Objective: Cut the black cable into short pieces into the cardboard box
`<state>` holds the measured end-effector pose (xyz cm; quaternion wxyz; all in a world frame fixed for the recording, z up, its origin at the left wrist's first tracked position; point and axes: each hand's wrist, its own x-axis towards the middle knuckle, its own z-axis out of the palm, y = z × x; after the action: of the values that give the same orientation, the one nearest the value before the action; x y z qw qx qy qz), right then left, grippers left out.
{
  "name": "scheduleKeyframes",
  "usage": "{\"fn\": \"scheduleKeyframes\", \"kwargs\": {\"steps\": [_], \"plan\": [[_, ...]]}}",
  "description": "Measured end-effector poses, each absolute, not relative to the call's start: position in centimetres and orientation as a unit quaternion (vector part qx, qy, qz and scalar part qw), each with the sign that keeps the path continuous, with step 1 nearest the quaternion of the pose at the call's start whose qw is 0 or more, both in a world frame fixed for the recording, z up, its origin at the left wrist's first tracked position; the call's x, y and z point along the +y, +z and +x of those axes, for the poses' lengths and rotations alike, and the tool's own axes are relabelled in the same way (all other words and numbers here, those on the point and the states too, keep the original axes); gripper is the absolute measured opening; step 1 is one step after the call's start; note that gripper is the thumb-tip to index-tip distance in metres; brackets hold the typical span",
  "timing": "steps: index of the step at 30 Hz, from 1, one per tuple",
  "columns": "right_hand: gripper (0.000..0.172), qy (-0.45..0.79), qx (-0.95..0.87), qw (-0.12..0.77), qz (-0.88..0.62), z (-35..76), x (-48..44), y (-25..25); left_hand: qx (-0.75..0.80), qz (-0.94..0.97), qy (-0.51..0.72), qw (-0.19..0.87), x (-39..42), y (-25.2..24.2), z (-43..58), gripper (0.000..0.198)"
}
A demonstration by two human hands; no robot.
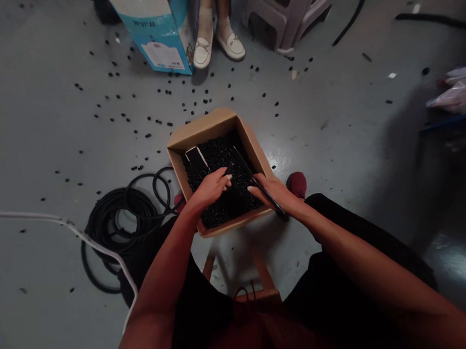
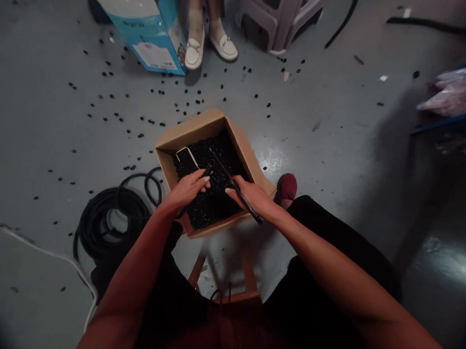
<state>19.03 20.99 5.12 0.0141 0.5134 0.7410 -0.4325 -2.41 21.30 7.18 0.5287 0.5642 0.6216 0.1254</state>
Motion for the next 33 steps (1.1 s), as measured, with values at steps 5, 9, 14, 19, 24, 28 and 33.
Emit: {"fn": "scheduleKeyframes", "kwargs": {"steps": [5,9,14,19,24,28,33], "plan": [[0.041,-0.438,0.736,0.021,0.516,18.7,21.0,5.6,0.625,0.598,0.119,0.487,21.3,6.3,-2.6,0.017],[0.044,-0.432,0.740,0.013,0.515,18.8,21.0,5.6,0.627,0.606,0.113,0.477,21.4,6.0,-2.5,0.019],[0.044,-0.426,0.746,0.009,0.512,18.7,20.9,5.5,0.627,0.612,0.090,0.473,21.4,6.2,-2.2,0.026],[0.043,-0.429,0.744,0.015,0.513,18.5,21.0,5.6,0.624,0.616,0.077,0.475,21.3,6.3,-2.0,0.031],[0.038,-0.432,0.743,0.015,0.511,18.6,20.9,5.4,0.620,0.621,0.058,0.476,21.2,6.7,-2.1,0.031],[0.029,-0.426,0.747,0.020,0.510,18.5,20.6,5.4,0.609,0.638,0.056,0.469,21.3,6.9,-2.4,0.028],[0.018,-0.415,0.742,0.024,0.525,18.0,19.7,5.2,0.601,0.649,0.063,0.462,21.0,6.5,-2.7,0.021]]}}
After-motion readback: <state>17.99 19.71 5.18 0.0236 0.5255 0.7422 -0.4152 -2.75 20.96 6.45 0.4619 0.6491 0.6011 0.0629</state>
